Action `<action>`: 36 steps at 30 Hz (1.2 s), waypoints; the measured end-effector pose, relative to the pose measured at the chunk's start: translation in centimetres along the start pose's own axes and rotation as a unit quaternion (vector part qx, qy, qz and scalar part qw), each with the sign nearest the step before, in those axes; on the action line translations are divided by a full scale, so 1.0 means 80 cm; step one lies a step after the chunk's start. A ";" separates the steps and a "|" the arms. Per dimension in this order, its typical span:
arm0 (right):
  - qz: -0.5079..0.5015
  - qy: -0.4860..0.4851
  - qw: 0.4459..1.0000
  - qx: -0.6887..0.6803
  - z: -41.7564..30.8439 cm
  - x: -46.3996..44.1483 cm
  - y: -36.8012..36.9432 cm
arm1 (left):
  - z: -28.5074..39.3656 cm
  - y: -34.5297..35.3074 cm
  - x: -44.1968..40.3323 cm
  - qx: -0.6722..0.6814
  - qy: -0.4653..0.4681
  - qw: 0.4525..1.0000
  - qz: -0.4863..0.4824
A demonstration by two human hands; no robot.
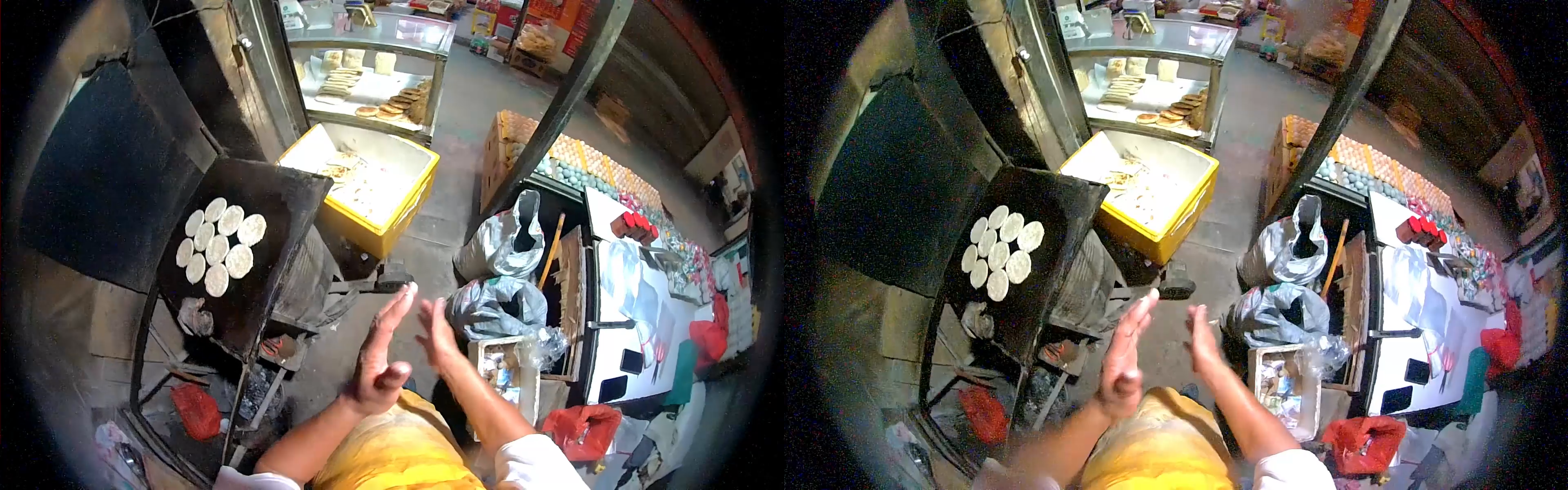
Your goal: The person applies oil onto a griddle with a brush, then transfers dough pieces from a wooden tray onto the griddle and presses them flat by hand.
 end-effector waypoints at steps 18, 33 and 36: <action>-0.278 -0.373 0.626 0.626 0.128 0.098 0.261 | -0.041 -0.092 0.260 0.614 -0.211 0.727 0.222; -0.378 0.316 0.837 0.237 0.383 0.027 -0.336 | -0.086 0.099 0.761 0.379 -0.156 0.547 0.730; -0.200 0.439 0.836 0.261 0.379 0.020 -0.320 | -0.041 0.126 0.837 0.370 -0.122 0.463 0.796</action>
Point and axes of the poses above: each hand's wrist, its own x-axis away from the middle knuckle, its own y-axis out of the palm, z = x × y, the point moved 2 cm from there along -x, towards the middle knuckle, and after that the axes turned 15 degrees about -z, right-handed, at the moved point
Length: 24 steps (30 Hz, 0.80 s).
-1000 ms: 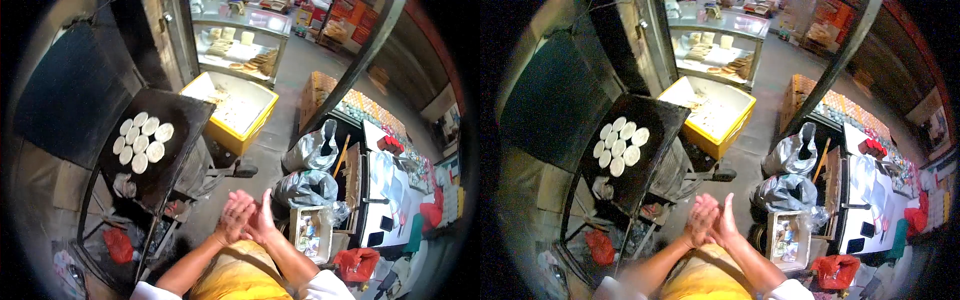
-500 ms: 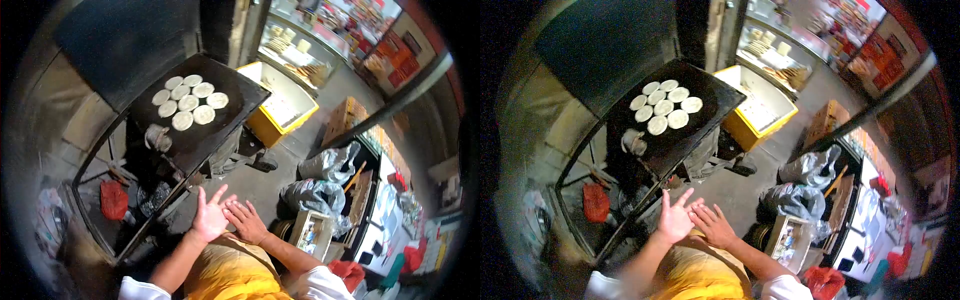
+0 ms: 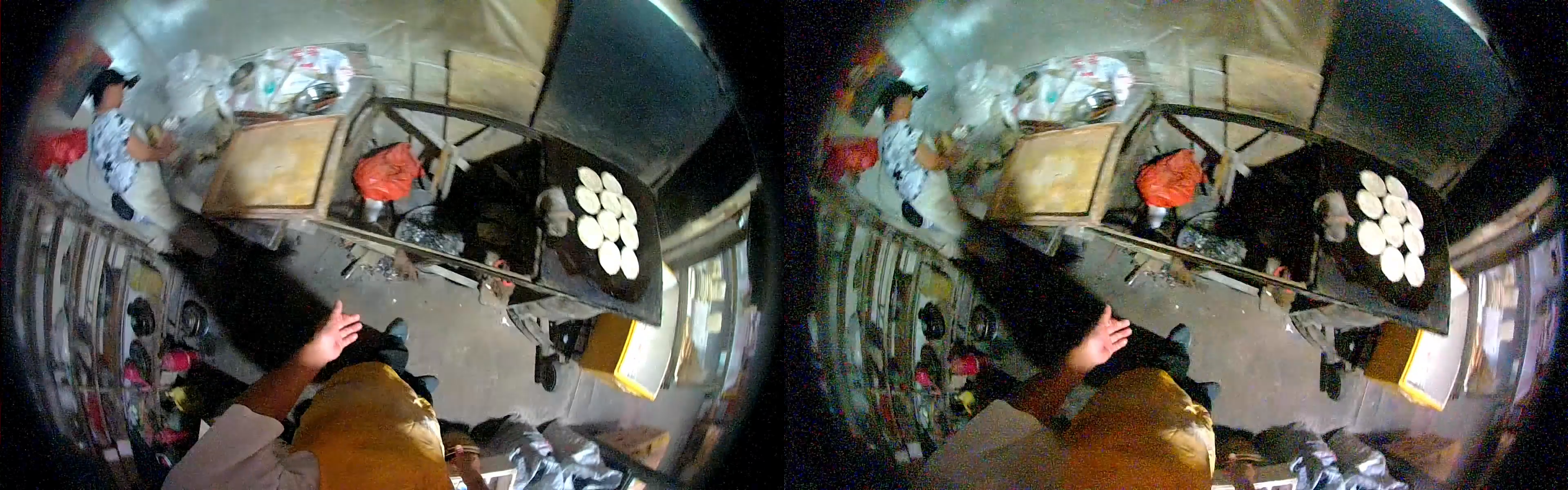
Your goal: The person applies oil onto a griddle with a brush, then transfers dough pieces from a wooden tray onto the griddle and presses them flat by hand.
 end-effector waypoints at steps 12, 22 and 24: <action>-0.034 -0.115 0.933 0.340 -0.143 -0.066 0.233 | 0.190 -0.060 -0.105 0.052 0.132 0.990 0.019; 0.036 0.036 0.905 0.423 -0.073 -0.057 0.315 | 0.290 -0.049 -0.196 0.203 0.154 0.966 0.041; 0.036 0.043 0.899 0.435 -0.084 -0.061 0.330 | 0.278 -0.063 -0.202 0.159 0.155 0.974 0.041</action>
Point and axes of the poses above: each hand's wrist, its own x-axis away from the middle knuckle, its own y-axis out of the palm, z = x × y, the point moved 2 cm from there along -x, towards the middle knuckle, and after that the axes turned 15 degrees about -z, right-handed, at the moved point
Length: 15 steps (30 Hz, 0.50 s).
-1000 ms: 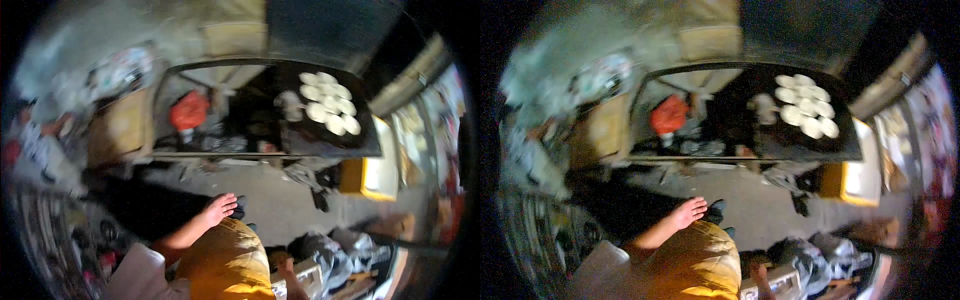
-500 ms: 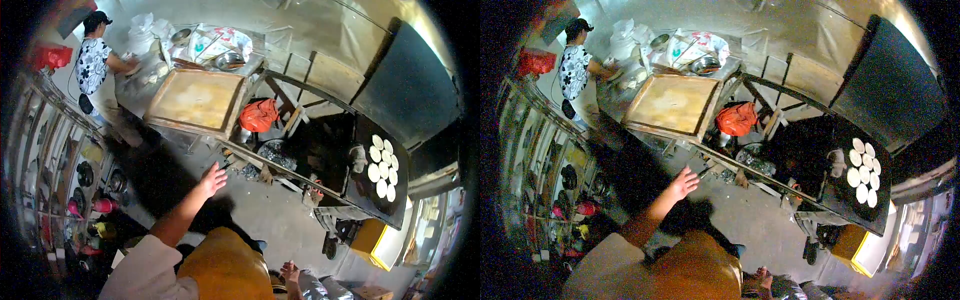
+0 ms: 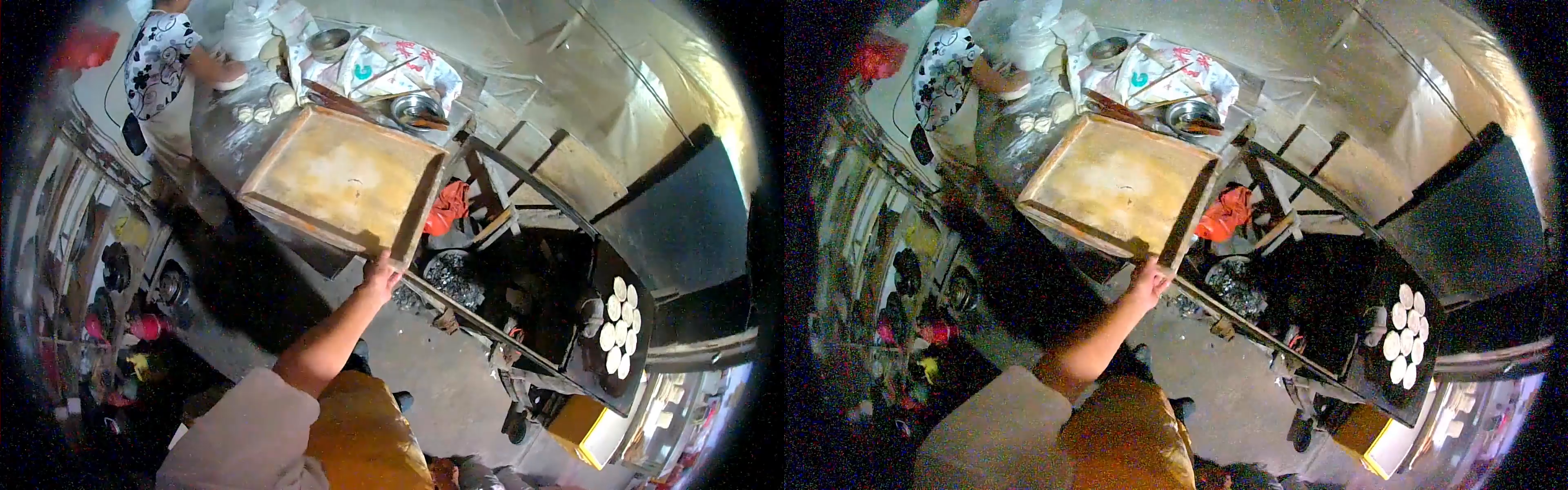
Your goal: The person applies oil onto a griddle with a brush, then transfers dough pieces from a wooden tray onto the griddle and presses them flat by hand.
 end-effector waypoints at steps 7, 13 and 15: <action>-0.047 -0.092 0.973 0.206 -0.106 -0.062 -0.050 | -0.103 -0.163 0.101 0.041 0.114 0.993 -0.006; -0.183 -0.187 0.959 -0.110 -0.337 -0.070 -0.023 | -0.095 -0.201 0.329 -0.039 0.037 0.991 0.120; -0.164 -0.211 0.963 -0.025 -0.428 -0.019 0.025 | -0.136 -0.253 0.364 -0.145 0.121 0.978 0.085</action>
Point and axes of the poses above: each hand's wrist, its own x-axis away from the middle knuckle, its own y-axis out of the palm, z = x × y, the point moved 2 cm from there along -x, towards the middle knuckle, and after that the axes turned 15 degrees about -z, right-handed, at the moved point
